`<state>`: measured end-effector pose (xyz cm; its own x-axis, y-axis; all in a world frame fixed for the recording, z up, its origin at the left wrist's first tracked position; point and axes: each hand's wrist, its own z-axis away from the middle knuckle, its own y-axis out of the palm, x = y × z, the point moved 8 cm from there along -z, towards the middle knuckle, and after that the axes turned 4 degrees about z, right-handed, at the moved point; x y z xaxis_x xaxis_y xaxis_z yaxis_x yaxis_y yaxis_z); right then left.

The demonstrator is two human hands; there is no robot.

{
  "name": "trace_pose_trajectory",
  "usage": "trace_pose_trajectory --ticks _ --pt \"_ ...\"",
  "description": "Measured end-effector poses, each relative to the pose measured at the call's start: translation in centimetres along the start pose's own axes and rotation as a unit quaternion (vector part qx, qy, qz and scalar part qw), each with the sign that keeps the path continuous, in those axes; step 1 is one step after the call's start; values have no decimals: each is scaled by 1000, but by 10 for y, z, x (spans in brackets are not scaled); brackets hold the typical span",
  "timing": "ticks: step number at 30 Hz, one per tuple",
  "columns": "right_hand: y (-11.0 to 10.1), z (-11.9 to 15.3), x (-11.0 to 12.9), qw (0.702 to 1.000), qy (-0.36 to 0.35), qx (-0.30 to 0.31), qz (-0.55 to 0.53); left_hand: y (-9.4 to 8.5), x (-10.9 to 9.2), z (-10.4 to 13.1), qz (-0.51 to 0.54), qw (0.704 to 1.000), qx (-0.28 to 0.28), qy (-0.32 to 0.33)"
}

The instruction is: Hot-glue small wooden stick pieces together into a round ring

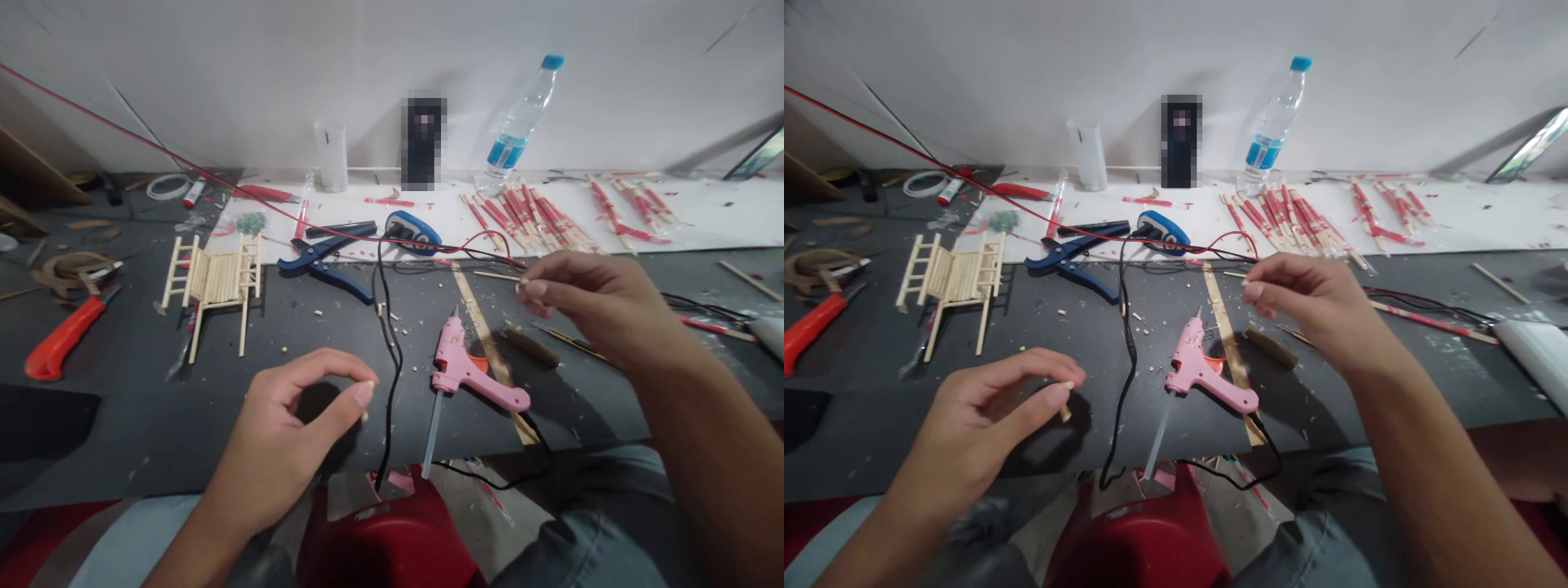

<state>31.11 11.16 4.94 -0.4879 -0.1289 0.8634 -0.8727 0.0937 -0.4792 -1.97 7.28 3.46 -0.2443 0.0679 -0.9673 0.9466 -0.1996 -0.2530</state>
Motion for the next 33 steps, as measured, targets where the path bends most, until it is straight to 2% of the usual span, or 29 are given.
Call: trace_pose_trajectory --ticks 2,4,6,8,10,11,14,16,18,21,24,26,31,33 --pt "24 13 21 998 -17 42 -51 -7 0 -8 -119 992 -30 20" --pt "43 22 42 992 -41 88 -76 -12 7 -17 -185 982 -35 1" --pt "50 23 50 992 -61 112 -3 -15 17 -23 -209 977 -23 -31" --pt "39 12 39 982 -56 86 161 -20 24 -27 -233 971 -21 -39" --pt "17 -4 14 945 -21 36 324 -24 27 -30 -271 962 -23 -31" --pt "5 -11 0 935 -3 18 355 -26 28 -31 -291 956 -23 -25" --pt "-20 -27 -40 907 45 14 419 -26 31 -34 -324 946 -10 -16" --pt "-27 -31 -52 893 57 16 446 -24 33 -37 -327 945 6 -17" --pt "-25 -29 -51 886 52 17 460 -22 35 -40 -330 943 23 -19" --pt "-8 -19 -31 888 34 35 458 -19 39 -45 -335 941 43 -22" --pt "15 -6 -15 893 18 98 438 -18 43 -48 -339 939 51 -22" --pt "22 -2 -14 891 14 133 434 -19 45 -49 -343 938 50 -21" --pt "-3 -5 -41 870 59 135 470 -22 45 -46 -352 935 35 -9" --pt "-10 -4 -54 874 82 166 449 -24 44 -46 -351 936 18 2"
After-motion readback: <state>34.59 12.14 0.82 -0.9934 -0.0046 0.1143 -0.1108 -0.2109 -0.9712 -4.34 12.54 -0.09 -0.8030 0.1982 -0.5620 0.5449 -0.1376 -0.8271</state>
